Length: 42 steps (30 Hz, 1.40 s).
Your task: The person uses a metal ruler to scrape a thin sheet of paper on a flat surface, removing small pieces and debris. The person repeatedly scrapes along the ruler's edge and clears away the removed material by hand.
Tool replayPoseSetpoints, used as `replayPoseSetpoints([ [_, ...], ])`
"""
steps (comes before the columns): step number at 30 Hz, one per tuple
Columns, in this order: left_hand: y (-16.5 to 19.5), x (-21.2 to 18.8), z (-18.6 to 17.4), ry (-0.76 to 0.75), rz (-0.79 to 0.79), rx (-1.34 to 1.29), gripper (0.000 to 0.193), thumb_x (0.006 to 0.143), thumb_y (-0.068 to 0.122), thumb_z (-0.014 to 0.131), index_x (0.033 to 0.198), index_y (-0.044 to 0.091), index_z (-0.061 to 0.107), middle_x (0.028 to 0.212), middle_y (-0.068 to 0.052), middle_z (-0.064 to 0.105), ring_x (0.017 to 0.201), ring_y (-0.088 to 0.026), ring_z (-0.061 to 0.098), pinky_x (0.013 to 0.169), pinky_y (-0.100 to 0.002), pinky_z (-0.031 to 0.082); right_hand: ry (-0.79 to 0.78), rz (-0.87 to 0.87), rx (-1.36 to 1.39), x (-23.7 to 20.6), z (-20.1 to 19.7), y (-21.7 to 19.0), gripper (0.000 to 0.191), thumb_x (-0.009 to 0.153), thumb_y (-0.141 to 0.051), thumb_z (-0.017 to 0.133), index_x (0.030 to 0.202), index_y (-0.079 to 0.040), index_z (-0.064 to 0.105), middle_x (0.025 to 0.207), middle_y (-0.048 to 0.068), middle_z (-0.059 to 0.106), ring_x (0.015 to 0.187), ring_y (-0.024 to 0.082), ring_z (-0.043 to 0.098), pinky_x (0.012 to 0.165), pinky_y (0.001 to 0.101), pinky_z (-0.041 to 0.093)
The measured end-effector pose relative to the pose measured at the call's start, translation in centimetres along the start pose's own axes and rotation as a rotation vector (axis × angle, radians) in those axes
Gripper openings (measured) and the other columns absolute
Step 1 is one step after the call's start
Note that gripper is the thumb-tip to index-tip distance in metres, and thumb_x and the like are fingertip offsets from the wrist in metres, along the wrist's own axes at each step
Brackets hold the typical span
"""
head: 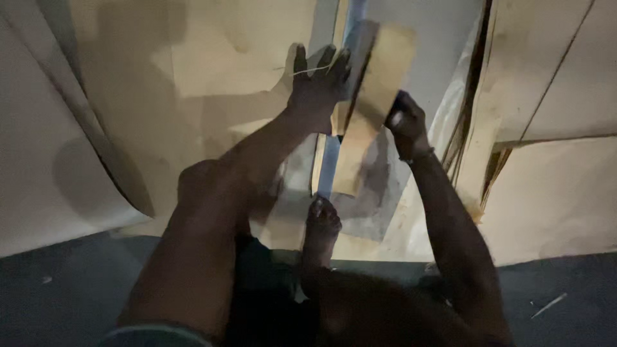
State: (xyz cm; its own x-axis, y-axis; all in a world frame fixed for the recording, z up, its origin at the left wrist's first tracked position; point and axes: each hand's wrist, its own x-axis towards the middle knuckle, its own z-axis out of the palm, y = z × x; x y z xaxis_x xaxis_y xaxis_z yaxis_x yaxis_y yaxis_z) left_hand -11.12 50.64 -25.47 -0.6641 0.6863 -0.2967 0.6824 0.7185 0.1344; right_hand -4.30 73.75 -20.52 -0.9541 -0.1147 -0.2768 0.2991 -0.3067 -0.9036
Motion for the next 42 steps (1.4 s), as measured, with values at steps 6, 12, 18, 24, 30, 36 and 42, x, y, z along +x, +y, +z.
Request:
replayPoseSetpoints([
  [6,2.3,0.0,-2.6,0.073,-0.121,-0.083,0.129,0.05,0.057,0.091,0.16,0.018,0.036,0.168,-0.019,0.018,0.156,-0.044,0.01,0.107,-0.088,0.008,-0.106,-0.06,-1.031,-4.7,2.1,0.2,0.033,0.08,-0.02,0.086,0.103,0.001,0.074,0.097,0.019,0.072,0.092,0.034,0.072,0.083,0.0453,0.057],
  [12,1.9,-0.1,-0.4,-0.042,-0.123,-0.127,0.129,0.053,0.05,0.091,0.161,0.007,0.036,0.169,-0.02,0.02,0.156,-0.04,0.01,0.105,-0.087,0.009,-0.132,-0.284,-1.347,-7.3,3.5,5.6,0.021,0.082,-0.021,0.082,0.072,-0.006,0.07,0.07,0.014,0.064,0.069,0.035,0.066,0.111,0.0566,0.056],
  [18,2.7,0.5,4.5,0.467,-0.182,0.158,0.087,0.092,0.026,0.082,0.162,0.008,0.033,0.175,-0.013,0.014,0.163,-0.031,0.007,0.115,-0.088,0.006,-0.53,-0.147,-1.365,-16.2,7.9,10.7,0.035,0.076,-0.025,0.071,0.107,-0.008,0.073,0.098,0.014,0.071,0.094,0.035,0.069,0.099,0.0469,0.054],
  [24,2.6,0.7,3.0,0.004,-0.147,-0.058,0.111,0.074,0.043,0.08,0.164,0.006,0.027,0.173,-0.015,0.014,0.159,-0.031,0.01,0.108,-0.085,0.007,-0.676,-0.074,-0.739,-22.7,8.2,8.3,0.033,0.096,-0.017,0.068,0.128,-0.008,0.07,0.124,0.013,0.074,0.108,0.029,0.07,0.092,0.0399,0.056],
  [30,1.8,0.5,-1.0,0.027,-0.11,-0.015,0.129,0.064,0.062,0.084,0.165,0.007,0.025,0.174,-0.014,0.008,0.159,-0.034,0.009,0.107,-0.087,0.003,0.022,0.309,-0.431,-20.1,-0.7,-1.2,0.031,0.091,-0.007,0.073,0.12,-0.002,0.067,0.118,0.005,0.068,0.108,0.017,0.065,0.092,0.036,0.058],
  [36,2.6,-0.8,-2.7,-0.042,-0.186,-0.123,0.146,0.043,0.06,0.094,0.164,0.016,0.024,0.17,-0.013,0.004,0.155,-0.04,0.004,0.105,-0.084,0.0,0.163,0.293,-0.265,-21.0,0.5,-18.4,0.047,0.097,-0.014,0.063,0.14,0.002,0.052,0.115,0.013,0.069,0.101,0.025,0.071,0.08,0.0444,0.064],
  [42,3.9,-3.1,-3.8,0.203,-0.219,-0.095,0.124,0.055,0.052,0.093,0.159,0.01,0.041,0.171,-0.024,0.013,0.156,-0.044,0.013,0.109,-0.084,0.008,0.201,0.358,-0.386,-21.0,7.3,-30.8,0.053,0.094,-0.011,0.062,0.144,0.006,0.051,0.109,0.016,0.07,0.094,0.03,0.073,0.072,0.0462,0.065],
])
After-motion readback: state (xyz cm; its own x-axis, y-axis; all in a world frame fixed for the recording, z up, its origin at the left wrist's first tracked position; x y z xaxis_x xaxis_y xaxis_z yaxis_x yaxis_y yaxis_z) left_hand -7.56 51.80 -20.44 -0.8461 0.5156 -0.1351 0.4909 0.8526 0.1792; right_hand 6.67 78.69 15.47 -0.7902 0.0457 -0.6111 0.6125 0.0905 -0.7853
